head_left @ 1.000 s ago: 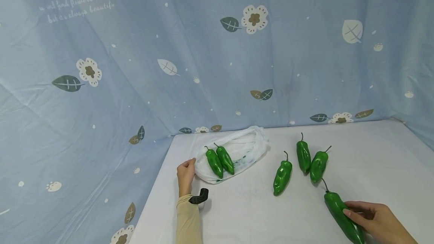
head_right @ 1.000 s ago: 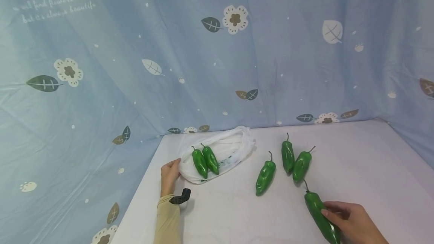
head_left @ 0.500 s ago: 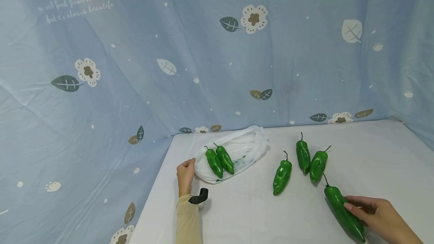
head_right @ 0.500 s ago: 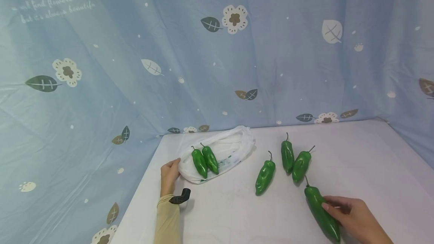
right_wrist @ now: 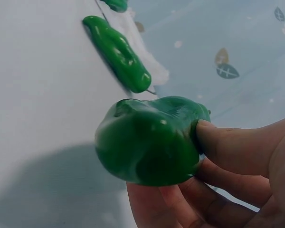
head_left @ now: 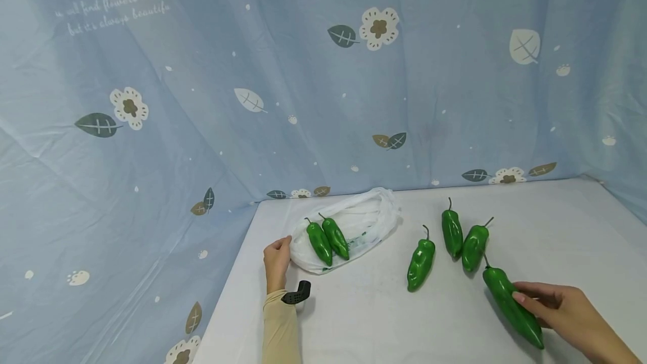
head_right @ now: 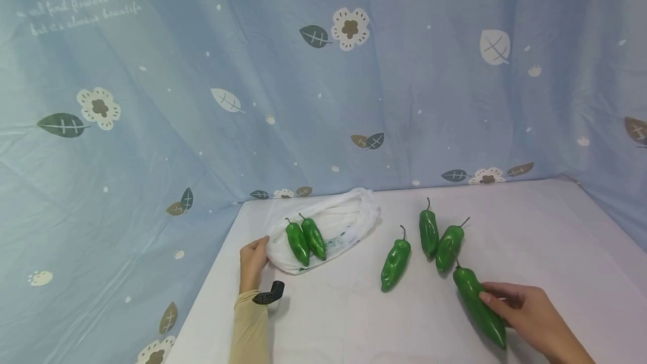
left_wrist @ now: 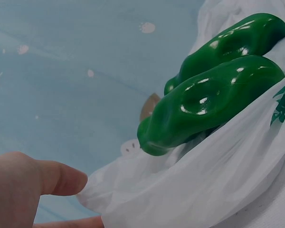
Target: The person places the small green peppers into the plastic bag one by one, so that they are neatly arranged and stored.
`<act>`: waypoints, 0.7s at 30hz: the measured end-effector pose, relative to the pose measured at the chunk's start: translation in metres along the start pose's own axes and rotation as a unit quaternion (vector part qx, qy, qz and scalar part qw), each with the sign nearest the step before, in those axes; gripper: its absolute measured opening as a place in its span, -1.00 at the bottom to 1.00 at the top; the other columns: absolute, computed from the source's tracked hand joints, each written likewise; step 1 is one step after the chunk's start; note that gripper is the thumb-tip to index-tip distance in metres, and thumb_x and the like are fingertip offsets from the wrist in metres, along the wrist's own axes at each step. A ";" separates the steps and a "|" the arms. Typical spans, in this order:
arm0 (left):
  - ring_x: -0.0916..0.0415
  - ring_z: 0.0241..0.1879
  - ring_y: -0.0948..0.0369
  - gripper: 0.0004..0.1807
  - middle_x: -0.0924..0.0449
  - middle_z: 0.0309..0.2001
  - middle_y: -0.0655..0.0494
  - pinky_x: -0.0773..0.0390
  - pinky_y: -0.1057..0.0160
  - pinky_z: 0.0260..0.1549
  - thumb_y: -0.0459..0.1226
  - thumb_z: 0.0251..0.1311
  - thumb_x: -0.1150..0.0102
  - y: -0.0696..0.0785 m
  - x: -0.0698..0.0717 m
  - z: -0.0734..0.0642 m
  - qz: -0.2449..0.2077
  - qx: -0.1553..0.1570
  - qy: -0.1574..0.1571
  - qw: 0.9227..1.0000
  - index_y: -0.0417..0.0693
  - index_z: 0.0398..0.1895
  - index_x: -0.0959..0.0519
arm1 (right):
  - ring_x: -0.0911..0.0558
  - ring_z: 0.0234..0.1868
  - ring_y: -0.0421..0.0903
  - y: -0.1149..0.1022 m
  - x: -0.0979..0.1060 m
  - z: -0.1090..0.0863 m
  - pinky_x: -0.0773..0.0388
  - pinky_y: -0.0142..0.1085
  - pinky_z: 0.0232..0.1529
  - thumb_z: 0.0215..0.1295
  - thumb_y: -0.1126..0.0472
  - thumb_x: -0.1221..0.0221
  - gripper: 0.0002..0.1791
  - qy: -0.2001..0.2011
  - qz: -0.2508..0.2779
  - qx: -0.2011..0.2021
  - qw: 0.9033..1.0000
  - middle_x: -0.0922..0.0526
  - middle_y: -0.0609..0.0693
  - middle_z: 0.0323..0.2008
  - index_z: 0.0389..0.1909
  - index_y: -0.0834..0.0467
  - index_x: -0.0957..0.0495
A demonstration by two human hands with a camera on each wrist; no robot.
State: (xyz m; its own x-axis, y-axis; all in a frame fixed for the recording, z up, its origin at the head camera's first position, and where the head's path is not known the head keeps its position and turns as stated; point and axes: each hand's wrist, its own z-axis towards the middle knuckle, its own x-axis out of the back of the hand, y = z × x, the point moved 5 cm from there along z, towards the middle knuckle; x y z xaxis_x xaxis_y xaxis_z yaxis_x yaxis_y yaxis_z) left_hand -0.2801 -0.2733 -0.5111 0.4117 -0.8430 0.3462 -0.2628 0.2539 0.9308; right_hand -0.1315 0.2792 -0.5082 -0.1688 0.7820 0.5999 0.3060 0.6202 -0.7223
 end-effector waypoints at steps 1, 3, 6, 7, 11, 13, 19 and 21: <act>-0.51 0.27 -0.19 -0.46 -0.57 0.26 -0.37 -0.54 -0.14 0.24 -0.07 0.43 -0.08 0.000 0.000 0.000 0.000 0.000 0.001 1.000 -0.38 0.18 -0.61 | -0.76 -0.11 -0.02 -0.001 0.001 0.000 -0.76 -0.22 -0.27 0.51 -0.12 -0.16 -0.26 0.003 -0.001 0.003 1.000 -0.68 0.44 0.10 0.29 0.50 -0.46; -0.53 0.25 -0.17 -0.47 -0.58 0.25 -0.35 -0.55 -0.12 0.22 -0.06 0.43 -0.08 0.000 0.000 0.001 0.000 0.002 0.001 1.000 -0.37 0.17 -0.62 | -0.77 -0.09 0.01 -0.003 0.003 0.001 -0.77 -0.22 -0.26 0.52 -0.11 -0.16 -0.27 0.006 0.002 0.008 1.000 -0.67 0.44 0.11 0.29 0.50 -0.46; -0.54 0.23 -0.15 -0.47 -0.59 0.24 -0.35 -0.55 -0.10 0.21 -0.06 0.44 -0.09 -0.001 -0.001 0.002 -0.001 0.001 -0.001 1.000 -0.36 0.16 -0.63 | -0.78 -0.06 0.04 -0.007 0.005 0.003 -0.77 -0.22 -0.25 0.52 -0.10 -0.17 -0.28 0.009 0.005 0.014 1.000 -0.66 0.45 0.13 0.30 0.50 -0.46; -0.54 0.23 -0.15 -0.47 -0.59 0.24 -0.34 -0.55 -0.10 0.21 -0.06 0.44 -0.09 -0.001 -0.001 0.002 0.000 0.001 -0.001 1.000 -0.36 0.16 -0.63 | -0.78 -0.05 0.05 -0.008 0.005 0.003 -0.78 -0.21 -0.25 0.52 -0.10 -0.17 -0.27 0.010 0.007 0.014 1.000 -0.65 0.46 0.13 0.30 0.50 -0.45; -0.53 0.24 -0.15 -0.48 -0.58 0.25 -0.35 -0.54 -0.11 0.22 -0.07 0.45 -0.09 -0.001 -0.001 0.003 0.001 -0.002 -0.004 1.000 -0.37 0.16 -0.63 | -0.79 -0.03 0.08 -0.014 0.008 0.006 -0.78 -0.21 -0.22 0.52 -0.12 -0.16 -0.25 0.011 0.015 0.016 1.000 -0.63 0.47 0.17 0.32 0.51 -0.42; -0.53 0.25 -0.16 -0.48 -0.58 0.25 -0.35 -0.54 -0.12 0.23 -0.08 0.45 -0.09 -0.001 -0.002 0.002 0.001 -0.003 -0.003 1.000 -0.37 0.16 -0.63 | -0.79 -0.03 0.09 -0.017 0.009 0.008 -0.78 -0.21 -0.21 0.53 -0.11 -0.15 -0.25 0.012 0.016 0.019 1.000 -0.61 0.48 0.18 0.33 0.51 -0.41; -0.54 0.24 -0.17 -0.48 -0.59 0.23 -0.36 -0.55 -0.12 0.22 -0.08 0.44 -0.08 -0.001 -0.002 0.001 0.005 -0.006 0.002 1.000 -0.38 0.16 -0.63 | -0.78 -0.03 0.08 -0.025 0.013 0.011 -0.78 -0.22 -0.22 0.56 -0.09 -0.11 -0.27 0.020 0.016 0.042 0.999 -0.61 0.49 0.19 0.34 0.51 -0.40; -0.55 0.23 -0.17 -0.48 -0.60 0.23 -0.36 -0.55 -0.11 0.21 -0.08 0.45 -0.09 0.000 -0.002 0.002 0.006 -0.005 0.002 1.000 -0.38 0.15 -0.63 | -0.79 -0.04 0.06 -0.027 0.014 0.012 -0.78 -0.21 -0.22 0.56 -0.10 -0.10 -0.26 0.022 0.018 0.046 0.999 -0.61 0.48 0.19 0.34 0.52 -0.40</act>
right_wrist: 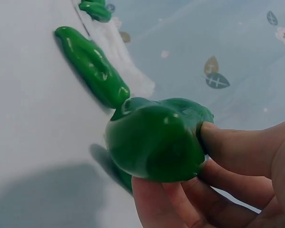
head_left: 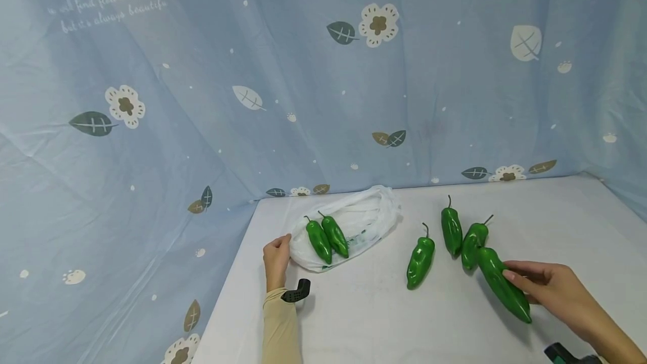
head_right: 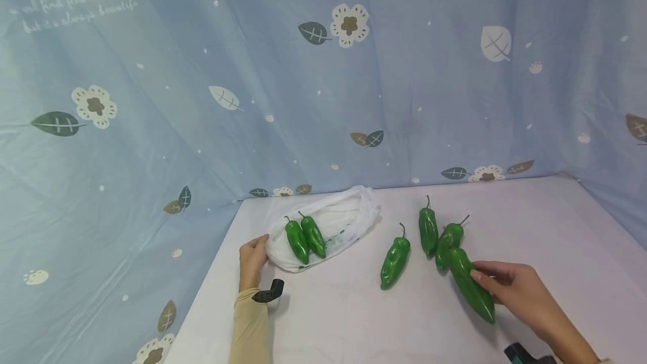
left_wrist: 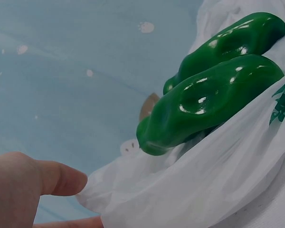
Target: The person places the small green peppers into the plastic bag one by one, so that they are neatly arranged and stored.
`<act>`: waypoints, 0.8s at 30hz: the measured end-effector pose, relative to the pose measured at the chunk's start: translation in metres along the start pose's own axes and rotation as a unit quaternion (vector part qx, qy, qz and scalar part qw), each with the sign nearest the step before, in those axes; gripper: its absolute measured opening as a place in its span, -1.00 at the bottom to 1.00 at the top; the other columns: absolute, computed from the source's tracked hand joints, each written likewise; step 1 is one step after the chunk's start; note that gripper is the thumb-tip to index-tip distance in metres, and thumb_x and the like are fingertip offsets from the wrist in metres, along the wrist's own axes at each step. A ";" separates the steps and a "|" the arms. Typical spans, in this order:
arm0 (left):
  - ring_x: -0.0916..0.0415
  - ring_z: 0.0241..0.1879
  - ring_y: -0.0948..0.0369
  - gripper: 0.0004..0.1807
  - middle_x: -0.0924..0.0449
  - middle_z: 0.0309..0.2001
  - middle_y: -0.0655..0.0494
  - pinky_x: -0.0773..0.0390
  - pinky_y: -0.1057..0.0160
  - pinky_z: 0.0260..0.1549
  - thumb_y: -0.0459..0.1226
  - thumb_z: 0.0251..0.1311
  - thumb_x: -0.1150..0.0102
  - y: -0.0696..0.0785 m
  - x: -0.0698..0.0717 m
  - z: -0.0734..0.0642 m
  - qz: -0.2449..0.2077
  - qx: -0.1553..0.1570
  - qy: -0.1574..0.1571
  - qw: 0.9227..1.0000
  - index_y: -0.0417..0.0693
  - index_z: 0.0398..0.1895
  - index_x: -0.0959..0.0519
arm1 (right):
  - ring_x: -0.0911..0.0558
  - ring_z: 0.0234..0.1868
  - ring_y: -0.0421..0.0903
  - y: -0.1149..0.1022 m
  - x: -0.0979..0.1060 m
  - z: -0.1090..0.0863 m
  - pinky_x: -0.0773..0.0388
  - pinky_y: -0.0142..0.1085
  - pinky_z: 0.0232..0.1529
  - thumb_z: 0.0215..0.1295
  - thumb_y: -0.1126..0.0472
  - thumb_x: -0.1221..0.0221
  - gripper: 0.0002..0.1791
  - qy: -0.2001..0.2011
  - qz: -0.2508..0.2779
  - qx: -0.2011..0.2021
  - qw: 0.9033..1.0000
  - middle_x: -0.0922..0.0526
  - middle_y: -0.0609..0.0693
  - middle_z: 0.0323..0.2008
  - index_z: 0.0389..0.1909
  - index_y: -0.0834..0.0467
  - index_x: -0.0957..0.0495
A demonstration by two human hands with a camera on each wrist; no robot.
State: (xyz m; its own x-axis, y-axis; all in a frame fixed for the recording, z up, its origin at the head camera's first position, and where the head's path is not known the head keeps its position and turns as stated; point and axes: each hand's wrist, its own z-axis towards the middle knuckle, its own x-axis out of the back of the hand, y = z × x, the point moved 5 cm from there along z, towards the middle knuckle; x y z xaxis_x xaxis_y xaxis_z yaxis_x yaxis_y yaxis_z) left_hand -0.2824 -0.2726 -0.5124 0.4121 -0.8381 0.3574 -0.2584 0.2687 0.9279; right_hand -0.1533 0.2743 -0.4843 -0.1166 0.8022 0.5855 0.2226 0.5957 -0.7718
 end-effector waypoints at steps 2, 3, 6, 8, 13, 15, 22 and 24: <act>-0.55 0.23 -0.16 -0.49 -0.60 0.23 -0.36 -0.55 -0.12 0.22 -0.08 0.45 -0.09 0.000 0.000 0.000 0.000 0.000 0.000 1.000 -0.38 0.15 -0.63 | -0.79 -0.08 -0.04 -0.002 0.001 0.001 -0.78 -0.22 -0.21 0.56 -0.10 -0.10 -0.25 0.002 0.003 0.005 1.000 -0.61 0.48 0.19 0.35 0.52 -0.39; -0.55 0.23 -0.16 -0.49 -0.60 0.22 -0.35 -0.55 -0.11 0.22 -0.08 0.45 -0.09 0.000 0.000 0.001 0.000 0.000 -0.001 1.000 -0.38 0.15 -0.63 | -0.79 -0.11 -0.10 -0.004 0.002 0.002 -0.78 -0.22 -0.21 0.56 -0.10 -0.10 -0.25 0.002 0.008 0.010 1.000 -0.61 0.49 0.19 0.35 0.53 -0.38; -0.55 0.22 -0.16 -0.49 -0.61 0.21 -0.34 -0.54 -0.12 0.23 -0.08 0.45 -0.09 0.000 0.000 0.001 -0.002 -0.002 -0.002 1.000 -0.37 0.13 -0.64 | -0.74 -0.19 -0.36 -0.008 0.005 0.003 -0.78 -0.25 -0.21 0.57 -0.09 -0.11 -0.26 0.003 0.015 0.025 1.000 -0.59 0.49 0.22 0.37 0.51 -0.37; -0.54 0.23 -0.15 -0.50 -0.61 0.21 -0.34 -0.52 -0.12 0.24 -0.07 0.45 -0.10 -0.001 0.001 0.000 -0.004 -0.002 -0.002 1.000 -0.36 0.12 -0.65 | -0.68 -0.22 -0.48 -0.012 0.007 0.004 -0.78 -0.25 -0.21 0.58 -0.06 -0.10 -0.29 0.004 0.019 0.036 0.999 -0.56 0.50 0.24 0.37 0.51 -0.37; -0.55 0.21 -0.15 -0.50 -0.62 0.20 -0.34 -0.52 -0.11 0.23 -0.07 0.45 -0.09 0.001 0.002 -0.001 -0.003 -0.004 -0.001 1.000 -0.35 0.11 -0.66 | -0.74 -0.15 -0.33 -0.024 0.009 0.010 -0.78 -0.21 -0.19 0.58 -0.07 -0.09 -0.28 0.007 0.017 0.043 0.999 -0.50 0.53 0.29 0.38 0.51 -0.36; -0.55 0.21 -0.15 -0.49 -0.61 0.21 -0.34 -0.53 -0.10 0.21 -0.07 0.46 -0.08 0.002 0.002 -0.002 -0.002 -0.003 -0.001 1.000 -0.36 0.12 -0.65 | -0.77 -0.10 -0.20 -0.029 0.009 0.013 -0.78 -0.20 -0.18 0.58 -0.09 -0.09 -0.26 0.005 0.020 0.041 0.999 -0.48 0.53 0.31 0.39 0.51 -0.35; -0.54 0.23 -0.16 -0.47 -0.58 0.24 -0.36 -0.55 -0.11 0.22 -0.06 0.47 -0.07 0.001 0.000 -0.003 0.000 0.005 -0.003 1.000 -0.38 0.17 -0.62 | -0.71 -0.14 -0.42 -0.043 0.008 0.020 -0.78 -0.22 -0.15 0.56 -0.13 -0.10 -0.22 -0.006 0.054 0.048 0.997 -0.43 0.51 0.37 0.42 0.48 -0.33; -0.55 0.22 -0.16 -0.47 -0.58 0.24 -0.36 -0.55 -0.11 0.22 -0.07 0.47 -0.07 0.001 0.000 -0.003 0.000 0.005 -0.002 1.000 -0.38 0.17 -0.61 | -0.67 -0.17 -0.51 -0.046 0.007 0.022 -0.77 -0.24 -0.15 0.56 -0.11 -0.11 -0.23 -0.005 0.066 0.055 0.996 -0.42 0.50 0.38 0.42 0.48 -0.33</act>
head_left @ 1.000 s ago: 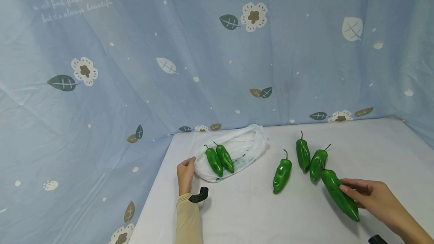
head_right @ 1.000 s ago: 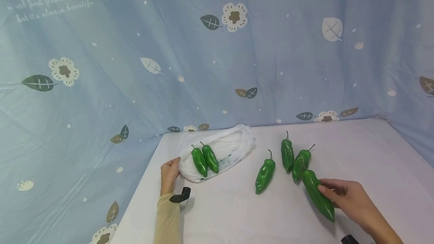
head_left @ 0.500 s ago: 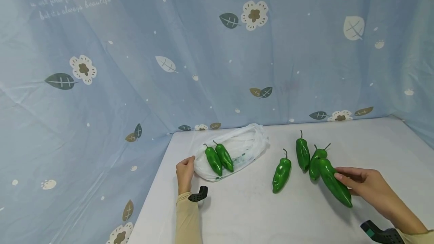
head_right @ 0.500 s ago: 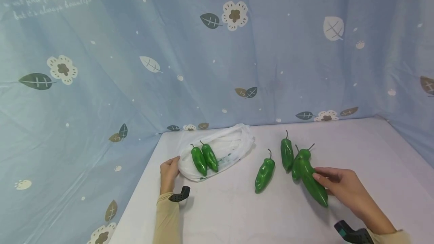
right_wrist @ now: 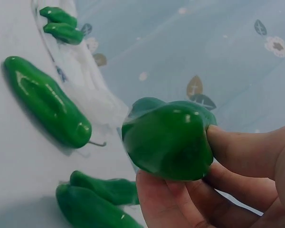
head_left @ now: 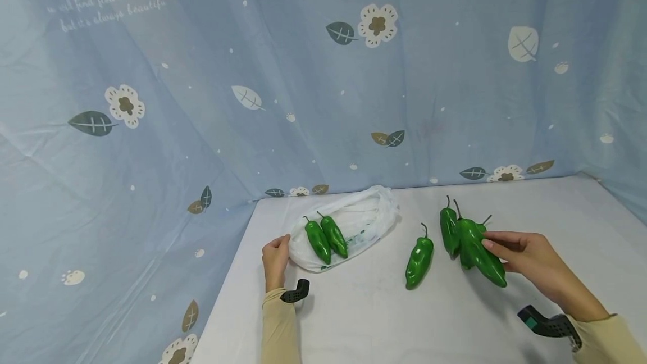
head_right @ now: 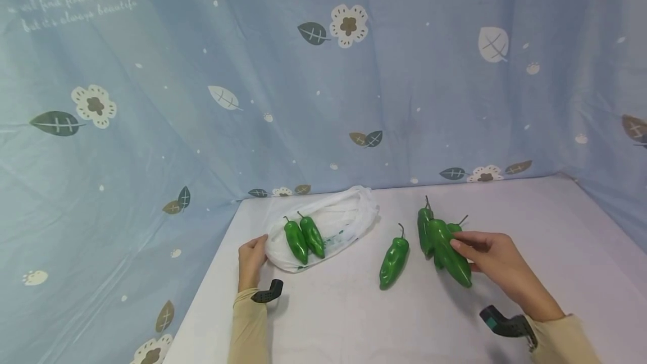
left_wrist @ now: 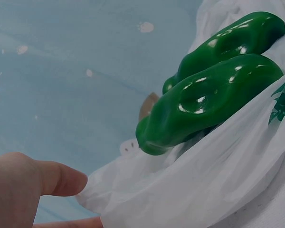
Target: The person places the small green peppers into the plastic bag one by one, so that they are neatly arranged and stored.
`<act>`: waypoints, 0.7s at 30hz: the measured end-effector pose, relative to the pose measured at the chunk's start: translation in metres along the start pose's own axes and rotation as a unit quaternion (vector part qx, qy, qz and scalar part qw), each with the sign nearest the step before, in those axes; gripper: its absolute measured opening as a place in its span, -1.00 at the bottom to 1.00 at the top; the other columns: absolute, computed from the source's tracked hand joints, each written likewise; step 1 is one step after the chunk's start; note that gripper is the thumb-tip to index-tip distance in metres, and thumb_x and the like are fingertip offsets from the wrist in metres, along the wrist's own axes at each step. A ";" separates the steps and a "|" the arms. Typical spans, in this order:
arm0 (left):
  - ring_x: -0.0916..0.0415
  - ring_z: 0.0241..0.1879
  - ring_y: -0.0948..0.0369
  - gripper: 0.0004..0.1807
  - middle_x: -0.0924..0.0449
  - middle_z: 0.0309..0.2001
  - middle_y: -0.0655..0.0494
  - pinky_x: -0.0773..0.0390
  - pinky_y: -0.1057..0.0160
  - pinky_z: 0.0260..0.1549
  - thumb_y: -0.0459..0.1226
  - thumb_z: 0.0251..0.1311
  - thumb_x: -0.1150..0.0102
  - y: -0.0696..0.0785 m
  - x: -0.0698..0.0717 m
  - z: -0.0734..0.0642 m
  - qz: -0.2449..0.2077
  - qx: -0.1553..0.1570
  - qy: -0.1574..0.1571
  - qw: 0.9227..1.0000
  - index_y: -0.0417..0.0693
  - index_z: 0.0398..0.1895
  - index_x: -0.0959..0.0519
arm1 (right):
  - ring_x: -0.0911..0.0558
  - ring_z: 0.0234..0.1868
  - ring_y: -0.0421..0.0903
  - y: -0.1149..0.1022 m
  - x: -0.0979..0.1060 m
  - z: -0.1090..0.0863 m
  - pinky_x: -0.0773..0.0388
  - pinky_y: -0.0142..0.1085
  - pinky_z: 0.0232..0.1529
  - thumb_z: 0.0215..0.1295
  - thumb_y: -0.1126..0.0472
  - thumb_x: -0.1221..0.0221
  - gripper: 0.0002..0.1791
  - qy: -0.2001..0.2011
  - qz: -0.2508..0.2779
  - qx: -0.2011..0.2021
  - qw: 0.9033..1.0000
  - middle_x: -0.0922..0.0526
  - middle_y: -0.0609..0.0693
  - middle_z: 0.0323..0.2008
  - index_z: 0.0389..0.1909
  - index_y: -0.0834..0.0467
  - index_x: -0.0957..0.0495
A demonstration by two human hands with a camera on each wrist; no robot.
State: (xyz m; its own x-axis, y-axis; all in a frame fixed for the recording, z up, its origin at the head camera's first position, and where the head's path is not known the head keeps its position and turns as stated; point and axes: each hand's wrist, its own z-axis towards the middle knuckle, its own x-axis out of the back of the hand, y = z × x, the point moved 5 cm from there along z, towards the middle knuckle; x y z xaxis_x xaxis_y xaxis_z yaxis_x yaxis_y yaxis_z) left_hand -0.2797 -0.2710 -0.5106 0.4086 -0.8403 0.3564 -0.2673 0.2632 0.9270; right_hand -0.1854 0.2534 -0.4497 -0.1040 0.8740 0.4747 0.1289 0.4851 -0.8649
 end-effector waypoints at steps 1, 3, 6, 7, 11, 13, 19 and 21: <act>-0.55 0.22 -0.17 -0.47 -0.58 0.24 -0.37 -0.55 -0.11 0.21 -0.07 0.47 -0.07 0.000 0.000 0.000 0.000 0.000 0.000 1.000 -0.38 0.17 -0.61 | -0.66 -0.18 -0.53 -0.002 0.000 0.001 -0.77 -0.25 -0.15 0.56 -0.10 -0.11 -0.24 0.000 0.005 0.004 1.000 -0.41 0.50 0.38 0.42 0.48 -0.33; -0.55 0.22 -0.17 -0.46 -0.58 0.25 -0.37 -0.55 -0.12 0.21 -0.06 0.47 -0.07 0.001 0.000 0.000 0.000 -0.002 0.000 1.000 -0.39 0.18 -0.61 | -0.66 -0.18 -0.54 -0.004 -0.001 0.004 -0.77 -0.26 -0.14 0.56 -0.09 -0.12 -0.25 -0.001 0.012 0.010 1.000 -0.41 0.50 0.39 0.41 0.48 -0.34; -0.53 0.24 -0.18 -0.46 -0.57 0.25 -0.37 -0.54 -0.13 0.23 -0.06 0.47 -0.07 0.001 0.000 0.000 -0.001 -0.003 -0.001 1.000 -0.39 0.18 -0.61 | -0.68 -0.15 -0.50 -0.007 -0.001 0.008 -0.77 -0.25 -0.12 0.55 -0.11 -0.12 -0.24 -0.007 0.017 0.014 1.000 -0.41 0.48 0.39 0.42 0.46 -0.35; -0.53 0.25 -0.18 -0.46 -0.57 0.26 -0.37 -0.54 -0.14 0.24 -0.06 0.47 -0.07 0.001 0.000 0.000 -0.002 -0.004 -0.002 1.000 -0.39 0.18 -0.61 | -0.68 -0.15 -0.49 -0.008 -0.002 0.010 -0.77 -0.25 -0.11 0.55 -0.12 -0.12 -0.24 -0.009 0.017 0.014 1.000 -0.42 0.48 0.40 0.42 0.45 -0.35; -0.51 0.27 -0.20 -0.45 -0.56 0.27 -0.38 -0.52 -0.16 0.27 -0.06 0.46 -0.07 0.000 0.000 0.001 -0.002 -0.004 -0.005 1.000 -0.39 0.20 -0.60 | -0.70 -0.13 -0.46 -0.013 -0.003 0.016 -0.77 -0.24 -0.09 0.54 -0.13 -0.12 -0.23 -0.014 0.024 0.020 0.999 -0.41 0.47 0.40 0.43 0.44 -0.35; -0.50 0.29 -0.21 -0.45 -0.55 0.28 -0.39 -0.50 -0.17 0.29 -0.06 0.46 -0.07 -0.001 0.000 0.002 -0.002 -0.003 -0.005 1.000 -0.40 0.20 -0.59 | -0.69 -0.13 -0.46 -0.016 -0.003 0.019 -0.77 -0.25 -0.08 0.54 -0.12 -0.13 -0.24 -0.015 0.028 0.025 0.999 -0.42 0.47 0.40 0.43 0.44 -0.35; -0.48 0.31 -0.23 -0.45 -0.54 0.29 -0.40 -0.49 -0.19 0.31 -0.07 0.46 -0.06 0.000 0.000 0.001 -0.004 -0.001 -0.006 1.000 -0.40 0.20 -0.59 | -0.69 -0.12 -0.45 -0.025 -0.004 0.026 -0.77 -0.27 -0.08 0.55 -0.10 -0.12 -0.24 -0.016 0.036 0.035 0.999 -0.44 0.47 0.38 0.42 0.46 -0.34; -0.49 0.30 -0.21 -0.45 -0.54 0.29 -0.38 -0.50 -0.17 0.30 -0.07 0.46 -0.07 0.000 0.000 0.001 -0.003 0.000 -0.006 1.000 -0.39 0.20 -0.59 | -0.69 -0.12 -0.45 -0.027 -0.005 0.028 -0.76 -0.27 -0.09 0.55 -0.11 -0.13 -0.24 -0.016 0.033 0.037 0.999 -0.45 0.47 0.37 0.42 0.46 -0.34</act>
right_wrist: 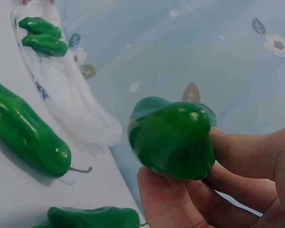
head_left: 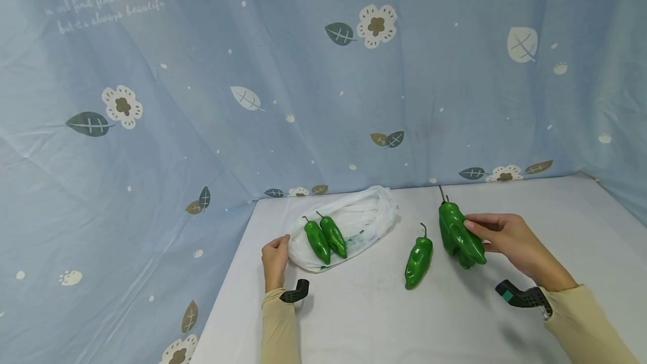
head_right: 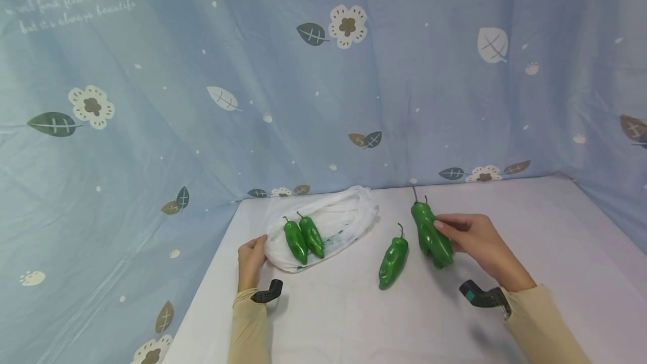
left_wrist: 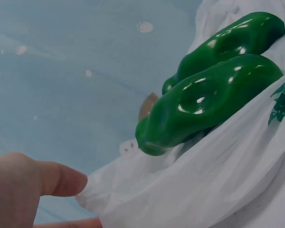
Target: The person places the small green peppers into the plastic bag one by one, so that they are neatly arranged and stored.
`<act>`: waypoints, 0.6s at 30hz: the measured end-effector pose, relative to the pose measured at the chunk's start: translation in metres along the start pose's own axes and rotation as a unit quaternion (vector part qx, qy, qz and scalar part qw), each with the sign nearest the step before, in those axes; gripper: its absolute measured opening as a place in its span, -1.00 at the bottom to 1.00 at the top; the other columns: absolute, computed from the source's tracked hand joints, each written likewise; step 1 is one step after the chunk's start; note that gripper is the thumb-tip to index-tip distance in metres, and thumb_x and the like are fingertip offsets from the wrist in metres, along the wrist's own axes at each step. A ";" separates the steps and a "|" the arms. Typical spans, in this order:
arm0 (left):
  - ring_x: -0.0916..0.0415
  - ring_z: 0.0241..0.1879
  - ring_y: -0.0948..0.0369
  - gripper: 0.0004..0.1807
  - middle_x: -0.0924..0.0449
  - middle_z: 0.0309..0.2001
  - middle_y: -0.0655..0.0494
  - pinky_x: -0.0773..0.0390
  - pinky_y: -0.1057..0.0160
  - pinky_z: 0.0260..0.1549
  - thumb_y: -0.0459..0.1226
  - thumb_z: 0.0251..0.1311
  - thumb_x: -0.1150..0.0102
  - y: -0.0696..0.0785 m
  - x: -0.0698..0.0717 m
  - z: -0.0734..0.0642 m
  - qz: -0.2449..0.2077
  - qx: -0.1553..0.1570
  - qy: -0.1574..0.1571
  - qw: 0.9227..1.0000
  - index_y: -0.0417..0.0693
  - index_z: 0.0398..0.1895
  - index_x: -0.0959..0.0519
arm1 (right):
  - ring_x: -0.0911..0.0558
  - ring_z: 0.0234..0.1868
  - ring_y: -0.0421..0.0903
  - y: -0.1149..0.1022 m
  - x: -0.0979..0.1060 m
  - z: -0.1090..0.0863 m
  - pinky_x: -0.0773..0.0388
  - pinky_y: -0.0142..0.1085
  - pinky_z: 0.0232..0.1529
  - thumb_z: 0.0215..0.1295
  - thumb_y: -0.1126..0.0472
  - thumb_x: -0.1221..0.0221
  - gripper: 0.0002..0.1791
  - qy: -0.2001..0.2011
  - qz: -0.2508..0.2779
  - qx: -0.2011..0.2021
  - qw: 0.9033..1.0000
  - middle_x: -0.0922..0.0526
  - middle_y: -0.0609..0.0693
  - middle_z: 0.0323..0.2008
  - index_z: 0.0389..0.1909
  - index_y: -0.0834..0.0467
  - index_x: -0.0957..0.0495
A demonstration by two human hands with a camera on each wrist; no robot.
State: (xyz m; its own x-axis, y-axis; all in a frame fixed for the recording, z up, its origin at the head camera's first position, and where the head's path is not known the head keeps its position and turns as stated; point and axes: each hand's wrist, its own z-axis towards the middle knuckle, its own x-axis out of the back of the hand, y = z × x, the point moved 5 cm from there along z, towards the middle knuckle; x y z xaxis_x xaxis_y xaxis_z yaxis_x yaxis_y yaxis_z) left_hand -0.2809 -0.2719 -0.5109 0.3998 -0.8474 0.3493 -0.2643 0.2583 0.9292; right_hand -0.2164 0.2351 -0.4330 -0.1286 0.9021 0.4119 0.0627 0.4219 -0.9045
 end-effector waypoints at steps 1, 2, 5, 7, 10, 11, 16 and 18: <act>-0.49 0.29 -0.20 -0.45 -0.55 0.28 -0.38 -0.51 -0.17 0.29 -0.06 0.46 -0.06 0.000 0.000 0.000 0.001 0.000 0.000 1.000 -0.38 0.20 -0.59 | -0.68 -0.12 -0.45 -0.001 0.000 0.001 -0.76 -0.28 -0.09 0.55 -0.11 -0.12 -0.24 0.000 -0.001 0.003 1.000 -0.45 0.47 0.37 0.42 0.46 -0.34; -0.50 0.28 -0.20 -0.45 -0.55 0.28 -0.37 -0.51 -0.16 0.28 -0.06 0.46 -0.06 0.000 0.000 0.000 0.002 -0.001 0.000 1.000 -0.38 0.20 -0.59 | -0.68 -0.12 -0.45 -0.002 -0.001 0.003 -0.76 -0.29 -0.09 0.55 -0.11 -0.12 -0.24 0.000 -0.002 0.003 1.000 -0.46 0.45 0.37 0.42 0.45 -0.35; -0.51 0.27 -0.19 -0.45 -0.56 0.27 -0.37 -0.53 -0.15 0.26 -0.07 0.46 -0.06 0.000 0.000 0.000 0.003 0.000 0.000 1.000 -0.38 0.20 -0.60 | -0.68 -0.11 -0.47 -0.005 -0.002 0.007 -0.75 -0.33 -0.08 0.55 -0.12 -0.12 -0.25 -0.001 -0.004 0.010 1.000 -0.47 0.43 0.37 0.43 0.43 -0.35; -0.51 0.28 -0.20 -0.45 -0.55 0.27 -0.38 -0.53 -0.16 0.26 -0.07 0.45 -0.06 0.000 0.000 -0.001 0.003 0.000 0.000 1.000 -0.39 0.20 -0.59 | -0.67 -0.11 -0.47 -0.007 -0.003 0.010 -0.74 -0.34 -0.07 0.55 -0.12 -0.11 -0.25 0.000 -0.005 0.013 1.000 -0.49 0.42 0.36 0.43 0.42 -0.36; -0.51 0.28 -0.20 -0.45 -0.55 0.28 -0.38 -0.52 -0.16 0.27 -0.07 0.45 -0.06 -0.001 0.000 -0.001 0.004 0.002 -0.001 1.000 -0.39 0.21 -0.59 | -0.67 -0.11 -0.47 -0.011 -0.005 0.013 -0.75 -0.31 -0.05 0.55 -0.12 -0.12 -0.25 0.001 -0.006 0.018 1.000 -0.50 0.42 0.35 0.43 0.43 -0.35; -0.51 0.28 -0.20 -0.45 -0.55 0.28 -0.38 -0.53 -0.16 0.26 -0.07 0.45 -0.06 -0.001 0.001 -0.001 0.005 0.002 -0.001 1.000 -0.39 0.21 -0.59 | -0.67 -0.10 -0.47 -0.013 -0.005 0.015 -0.75 -0.30 -0.05 0.55 -0.13 -0.12 -0.25 0.001 -0.009 0.018 1.000 -0.51 0.41 0.34 0.43 0.42 -0.35; -0.53 0.26 -0.18 -0.46 -0.57 0.26 -0.36 -0.54 -0.14 0.24 -0.06 0.45 -0.06 -0.001 0.001 -0.002 0.011 -0.001 0.002 1.000 -0.37 0.19 -0.61 | -0.66 -0.05 -0.40 -0.018 -0.007 0.021 -0.74 -0.13 0.04 0.55 -0.13 -0.12 -0.25 0.004 -0.014 0.016 1.000 -0.51 0.39 0.35 0.43 0.41 -0.36; -0.53 0.26 -0.19 -0.46 -0.57 0.26 -0.36 -0.53 -0.15 0.24 -0.07 0.45 -0.06 -0.001 0.001 -0.002 0.011 -0.002 0.003 1.000 -0.37 0.19 -0.61 | -0.65 -0.02 -0.38 -0.020 -0.009 0.024 -0.73 -0.09 0.06 0.55 -0.12 -0.11 -0.26 0.001 -0.012 0.016 1.000 -0.51 0.39 0.36 0.44 0.40 -0.35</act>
State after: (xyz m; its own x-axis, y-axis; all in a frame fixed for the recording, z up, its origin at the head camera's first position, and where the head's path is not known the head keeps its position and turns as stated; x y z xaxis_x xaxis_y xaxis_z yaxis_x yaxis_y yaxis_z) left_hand -0.2787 -0.2723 -0.5117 0.3985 -0.8391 0.3703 -0.2692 0.2790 0.9218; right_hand -0.2402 0.2161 -0.4210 -0.1273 0.8921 0.4336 0.0281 0.4402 -0.8974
